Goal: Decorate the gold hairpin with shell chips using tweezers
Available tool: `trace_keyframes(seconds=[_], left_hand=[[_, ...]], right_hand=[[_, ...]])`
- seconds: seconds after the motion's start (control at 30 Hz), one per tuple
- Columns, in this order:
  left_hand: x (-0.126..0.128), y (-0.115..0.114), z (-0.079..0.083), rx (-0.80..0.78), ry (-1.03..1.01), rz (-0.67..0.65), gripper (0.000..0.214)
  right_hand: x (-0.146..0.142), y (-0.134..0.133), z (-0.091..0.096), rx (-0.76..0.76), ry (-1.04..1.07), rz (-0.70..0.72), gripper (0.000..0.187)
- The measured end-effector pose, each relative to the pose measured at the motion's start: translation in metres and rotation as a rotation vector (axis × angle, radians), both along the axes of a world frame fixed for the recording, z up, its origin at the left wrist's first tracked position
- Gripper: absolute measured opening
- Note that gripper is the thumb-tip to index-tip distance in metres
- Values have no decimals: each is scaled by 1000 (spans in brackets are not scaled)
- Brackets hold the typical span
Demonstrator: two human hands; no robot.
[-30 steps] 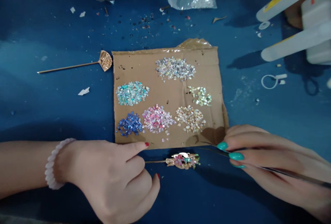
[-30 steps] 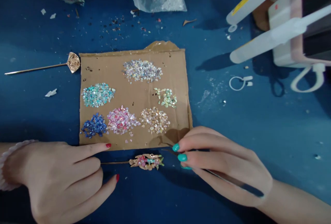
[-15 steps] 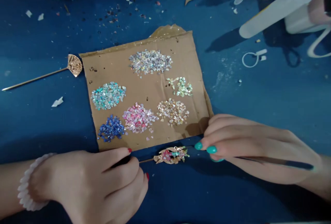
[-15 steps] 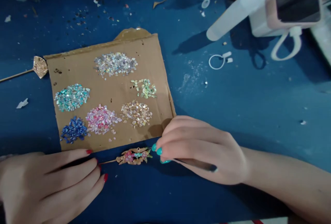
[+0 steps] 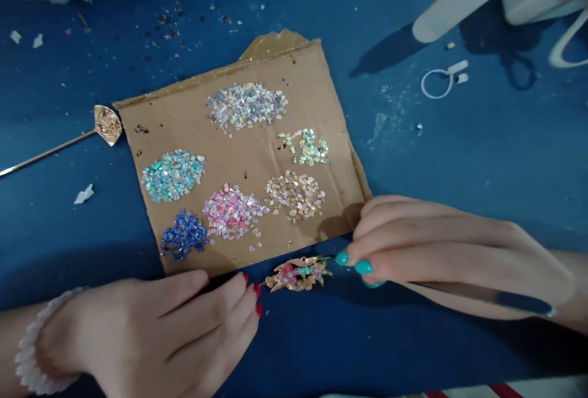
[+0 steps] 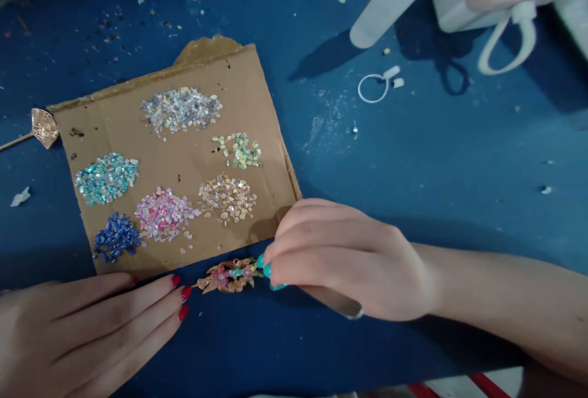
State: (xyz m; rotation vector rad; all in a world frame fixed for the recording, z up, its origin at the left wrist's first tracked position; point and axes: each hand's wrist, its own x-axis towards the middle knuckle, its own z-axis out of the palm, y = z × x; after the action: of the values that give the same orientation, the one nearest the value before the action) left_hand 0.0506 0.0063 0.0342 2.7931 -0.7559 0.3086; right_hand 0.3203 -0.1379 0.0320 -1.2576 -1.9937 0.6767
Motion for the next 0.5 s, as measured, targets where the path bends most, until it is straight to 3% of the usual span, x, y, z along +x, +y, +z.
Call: trace_keyframes(seconds=[0.07, 0.1, 0.13, 0.37, 0.5], left_hand=[[2, 4, -1, 24, -44, -38, 31], [3, 5, -2, 32, -59, -52, 32], [4, 6, -3, 38, -52, -40, 33], [3, 5, -4, 32, -50, -30, 35], [2, 4, -4, 36, -58, -17, 36]], right_hand=[[-1, -1, 0, -19, -3, -3, 15], [-1, -1, -1, 81, 53, -17, 17], [0, -1, -1, -11, 1, -8, 16], [3, 1, 0, -13, -11, 27, 12], [1, -2, -4, 97, 39, -34, 16]])
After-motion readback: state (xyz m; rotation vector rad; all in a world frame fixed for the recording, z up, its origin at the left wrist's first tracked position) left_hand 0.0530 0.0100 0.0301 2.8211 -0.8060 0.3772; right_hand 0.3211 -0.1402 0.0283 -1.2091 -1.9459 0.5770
